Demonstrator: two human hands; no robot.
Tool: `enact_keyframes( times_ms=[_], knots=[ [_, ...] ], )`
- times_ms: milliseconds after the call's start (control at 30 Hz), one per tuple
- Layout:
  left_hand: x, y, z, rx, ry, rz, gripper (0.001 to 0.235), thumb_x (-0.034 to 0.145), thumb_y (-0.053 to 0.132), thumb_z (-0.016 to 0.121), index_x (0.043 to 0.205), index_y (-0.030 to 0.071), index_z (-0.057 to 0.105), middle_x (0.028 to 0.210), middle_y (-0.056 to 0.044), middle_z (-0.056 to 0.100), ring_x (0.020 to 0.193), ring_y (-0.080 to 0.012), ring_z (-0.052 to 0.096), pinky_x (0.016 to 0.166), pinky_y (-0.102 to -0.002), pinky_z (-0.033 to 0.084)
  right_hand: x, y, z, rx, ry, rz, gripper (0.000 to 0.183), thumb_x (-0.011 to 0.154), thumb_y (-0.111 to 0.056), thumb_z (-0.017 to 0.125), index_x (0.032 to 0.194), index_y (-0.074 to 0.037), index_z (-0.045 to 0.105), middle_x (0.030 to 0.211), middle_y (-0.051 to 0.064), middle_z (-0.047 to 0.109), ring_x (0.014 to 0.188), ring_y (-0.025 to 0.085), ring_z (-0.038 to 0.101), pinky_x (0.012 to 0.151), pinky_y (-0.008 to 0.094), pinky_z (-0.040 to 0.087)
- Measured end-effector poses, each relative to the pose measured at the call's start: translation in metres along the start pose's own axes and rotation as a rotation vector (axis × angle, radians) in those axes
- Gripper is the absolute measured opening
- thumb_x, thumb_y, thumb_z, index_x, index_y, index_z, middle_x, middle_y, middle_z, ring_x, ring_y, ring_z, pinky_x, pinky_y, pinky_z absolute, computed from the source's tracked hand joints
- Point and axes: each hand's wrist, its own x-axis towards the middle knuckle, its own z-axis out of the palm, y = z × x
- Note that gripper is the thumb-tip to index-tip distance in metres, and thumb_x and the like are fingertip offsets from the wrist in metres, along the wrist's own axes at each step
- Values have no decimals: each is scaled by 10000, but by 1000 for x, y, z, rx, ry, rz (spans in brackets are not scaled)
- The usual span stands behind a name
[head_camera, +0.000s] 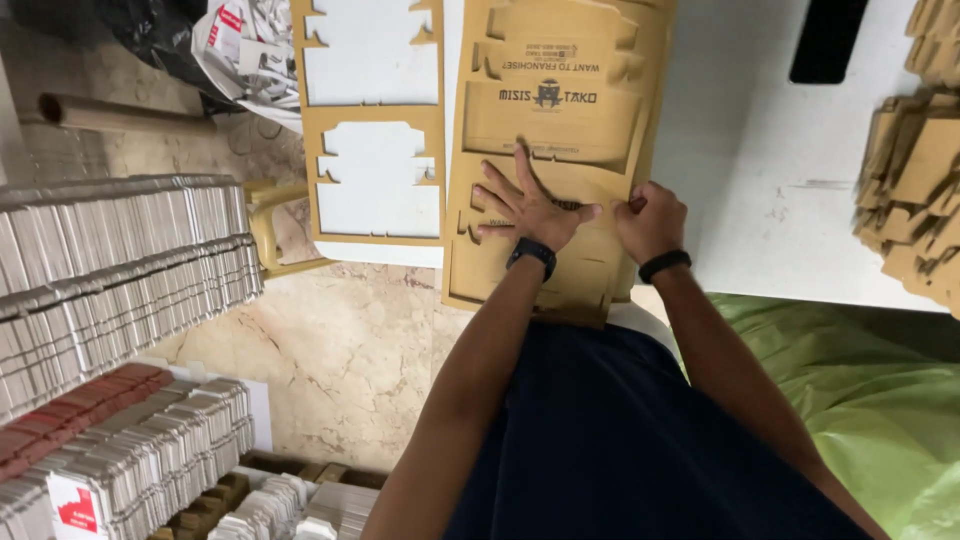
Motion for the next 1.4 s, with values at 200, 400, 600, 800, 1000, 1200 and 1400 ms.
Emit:
enact_keyframes(
  times_ms=[200,400,600,800,1000,1200,1400],
  knots=[
    [-1,2,1,91,77,-31,1648,426,635,991,1624,443,-125,1727,-143,-188,1575,-438,-164,1084,-845,-4,4,21,7,-51,3,-64,238,869,-254,756,954,-40,697,832,150,732,867,418,720,734,520,573],
    [3,8,-22,6,-245,-96,1650,518,607,1010,1587,435,-234,1684,-150,-297,1529,-476,-274,1034,-877,-34,-1,15,1,-121,-28,-115,239,870,-248,753,965,-36,694,821,147,732,847,420,722,765,528,575],
    [3,16,-29,69,-234,-128,1692,508,652,1034,1573,438,-262,1687,-132,-297,1554,-435,-226,1075,-850,-7,16,-17,-22,65,-252,28,432,868,-331,726,1084,31,632,903,191,706,818,375,703,746,488,606],
    [8,11,-31,34,-305,-145,1662,543,665,1037,1559,441,-259,1685,-120,-327,1563,-441,-231,1079,-860,17,21,-39,-25,-127,-368,19,502,894,-409,733,995,75,651,859,179,716,734,288,725,615,401,597],
    [16,15,-27,149,-369,-204,1684,537,731,1031,1533,433,-293,1683,-88,-349,1577,-421,-225,1098,-848,5,32,18,-7,-334,-169,-691,541,1030,-318,705,615,9,589,536,91,576,528,299,603,480,401,429],
    [15,11,-44,17,-424,-165,1700,576,680,1080,1534,414,-299,1673,-91,-382,1567,-436,-266,1096,-850,-27,26,16,-22,-336,-224,-824,491,1038,-300,712,656,-11,604,551,95,567,536,310,602,478,412,431],
    [14,20,-54,15,-442,-190,1630,610,521,1057,1549,416,-271,1675,-100,-374,1558,-426,-287,1097,-838,-78,8,-31,-36,-249,-350,-643,343,999,-351,685,1034,-14,744,940,147,752,901,306,736,696,403,585]
  ],
)
